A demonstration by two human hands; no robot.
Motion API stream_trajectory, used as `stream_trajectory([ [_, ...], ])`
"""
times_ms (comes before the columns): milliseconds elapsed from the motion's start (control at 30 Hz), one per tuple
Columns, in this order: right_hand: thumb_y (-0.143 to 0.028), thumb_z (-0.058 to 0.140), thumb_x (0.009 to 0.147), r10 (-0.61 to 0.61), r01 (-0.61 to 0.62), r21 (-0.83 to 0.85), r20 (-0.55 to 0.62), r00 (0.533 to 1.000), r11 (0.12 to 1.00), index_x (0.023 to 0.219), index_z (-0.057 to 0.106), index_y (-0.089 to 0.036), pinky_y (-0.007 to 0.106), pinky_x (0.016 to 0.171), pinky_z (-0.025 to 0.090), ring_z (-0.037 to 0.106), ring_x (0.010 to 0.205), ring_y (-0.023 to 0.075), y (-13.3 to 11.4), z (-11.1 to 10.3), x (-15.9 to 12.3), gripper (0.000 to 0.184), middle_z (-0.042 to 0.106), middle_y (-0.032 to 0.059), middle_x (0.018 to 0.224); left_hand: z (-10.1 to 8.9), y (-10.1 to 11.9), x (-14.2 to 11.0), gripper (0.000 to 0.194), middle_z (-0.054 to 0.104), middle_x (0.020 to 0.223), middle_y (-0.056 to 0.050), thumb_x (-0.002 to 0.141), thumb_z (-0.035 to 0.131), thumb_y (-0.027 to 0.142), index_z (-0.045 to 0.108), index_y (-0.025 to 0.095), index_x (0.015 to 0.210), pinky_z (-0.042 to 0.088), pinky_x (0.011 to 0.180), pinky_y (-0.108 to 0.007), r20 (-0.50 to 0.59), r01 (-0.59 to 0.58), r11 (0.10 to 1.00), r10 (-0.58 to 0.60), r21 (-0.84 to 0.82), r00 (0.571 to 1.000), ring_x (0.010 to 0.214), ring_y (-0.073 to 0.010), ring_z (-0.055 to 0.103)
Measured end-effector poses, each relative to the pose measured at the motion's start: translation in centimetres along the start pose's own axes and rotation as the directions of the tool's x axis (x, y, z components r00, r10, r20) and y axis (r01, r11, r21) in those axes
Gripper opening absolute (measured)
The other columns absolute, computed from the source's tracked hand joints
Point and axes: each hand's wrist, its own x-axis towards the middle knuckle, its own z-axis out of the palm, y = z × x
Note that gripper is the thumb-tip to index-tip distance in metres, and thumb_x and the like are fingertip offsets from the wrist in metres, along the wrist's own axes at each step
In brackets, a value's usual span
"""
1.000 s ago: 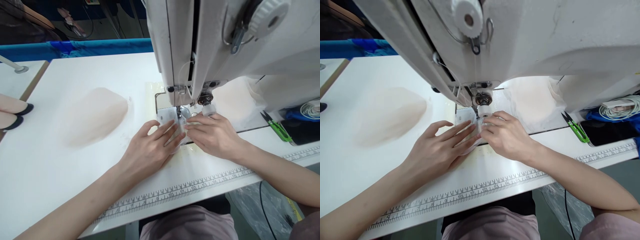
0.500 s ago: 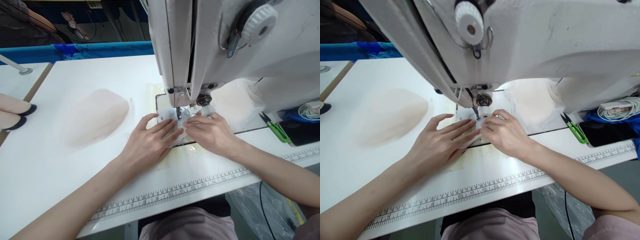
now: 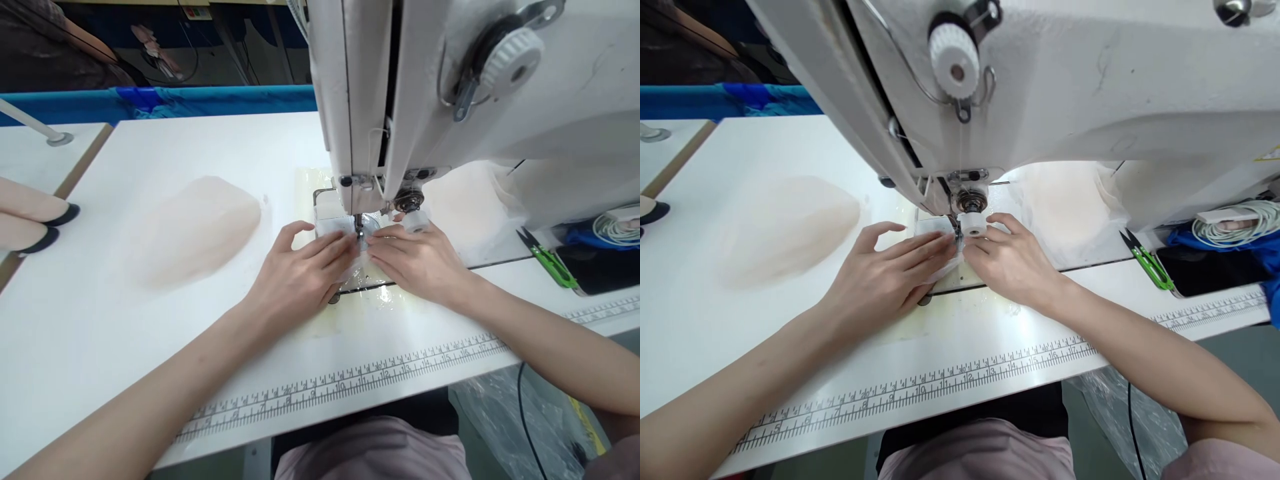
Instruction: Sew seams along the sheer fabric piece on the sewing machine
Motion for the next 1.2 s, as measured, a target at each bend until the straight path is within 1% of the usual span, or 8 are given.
stream_trajectory([
  [100, -0.006, 0.047, 0.090, -0.008, 0.008, 0.012, 0.001, 1.000, 1.000, 0.089, 0.071, -0.016, 0.035, 0.085, 0.042, 0.067, 0.087, 0.0166, -0.2, -0.3, -0.1, 0.026, 0.076, 0.0022, 0.097, -0.3, 0.4, -0.3, 0.034, 0.065, 0.125, -0.011, 0.093, 0.047, 0.012, 0.057, 0.013, 0.126, 0.039, 0.100, -0.048, -0.005, -0.026, 0.999, 0.026, -0.019, 1.000, 0.114, -0.0242, 0.063],
  [167, -0.006, 0.046, 0.090, -0.018, 0.018, 0.014, -0.003, 1.000, 1.000, 0.087, 0.072, -0.016, 0.035, 0.089, 0.041, 0.067, 0.089, 0.0163, -0.2, -0.4, -0.1, 0.028, 0.076, 0.0017, 0.100, -0.5, 0.5, -0.3, 0.034, 0.066, 0.123, -0.012, 0.094, 0.046, 0.012, 0.057, 0.011, 0.126, 0.039, 0.100, -0.049, -0.007, -0.035, 0.999, 0.035, -0.025, 0.999, 0.114, -0.0246, 0.064],
  [300, -0.007, 0.045, 0.089, -0.028, 0.028, 0.026, -0.001, 1.000, 0.999, 0.090, 0.072, -0.015, 0.036, 0.093, 0.040, 0.068, 0.093, 0.0167, -0.1, -0.4, -0.2, 0.029, 0.075, 0.0028, 0.102, -0.4, 0.4, -0.2, 0.033, 0.067, 0.121, -0.012, 0.094, 0.047, 0.013, 0.059, 0.011, 0.124, 0.040, 0.100, -0.049, -0.015, -0.034, 0.999, 0.033, -0.042, 0.999, 0.112, -0.0242, 0.065],
  [467, -0.004, 0.043, 0.084, -0.041, 0.040, 0.026, 0.011, 0.999, 0.999, 0.091, 0.072, -0.013, 0.038, 0.097, 0.039, 0.068, 0.093, 0.0175, -0.1, -0.4, -0.3, 0.031, 0.075, 0.0048, 0.104, -0.1, 0.2, -0.3, 0.032, 0.067, 0.121, -0.011, 0.094, 0.046, 0.013, 0.060, 0.012, 0.123, 0.039, 0.101, -0.050, -0.014, -0.024, 0.998, 0.023, -0.055, 1.000, 0.111, -0.0238, 0.065],
  [600, -0.003, 0.043, 0.082, -0.043, 0.042, 0.027, 0.026, 0.999, 0.999, 0.093, 0.071, -0.013, 0.039, 0.096, 0.039, 0.067, 0.094, 0.0181, -0.1, -0.3, -0.2, 0.031, 0.075, 0.0058, 0.105, 0.0, 0.1, -0.2, 0.032, 0.067, 0.121, -0.011, 0.094, 0.046, 0.013, 0.060, 0.012, 0.123, 0.037, 0.103, -0.051, -0.020, -0.018, 0.998, 0.017, -0.056, 1.000, 0.111, -0.0233, 0.065],
  [833, -0.003, 0.042, 0.082, -0.031, 0.032, -0.001, 0.046, 0.998, 1.000, 0.091, 0.070, -0.014, 0.039, 0.099, 0.037, 0.066, 0.093, 0.0179, 0.0, -0.2, -0.1, 0.032, 0.074, 0.0050, 0.105, 0.3, -0.2, -0.2, 0.032, 0.067, 0.121, -0.011, 0.093, 0.046, 0.012, 0.060, 0.012, 0.122, 0.035, 0.106, -0.052, -0.030, -0.008, 0.997, 0.006, -0.071, 1.000, 0.112, -0.0233, 0.065],
  [1200, -0.003, 0.043, 0.080, -0.020, 0.021, -0.008, 0.043, 0.999, 1.000, 0.094, 0.070, -0.012, 0.041, 0.100, 0.035, 0.066, 0.089, 0.0184, 0.1, 0.0, 0.2, 0.032, 0.075, 0.0069, 0.101, 0.4, -0.7, 0.1, 0.031, 0.068, 0.120, -0.011, 0.094, 0.045, 0.013, 0.060, 0.014, 0.121, 0.035, 0.106, -0.052, -0.038, -0.010, 0.997, 0.008, -0.077, 0.999, 0.111, -0.0234, 0.065],
])
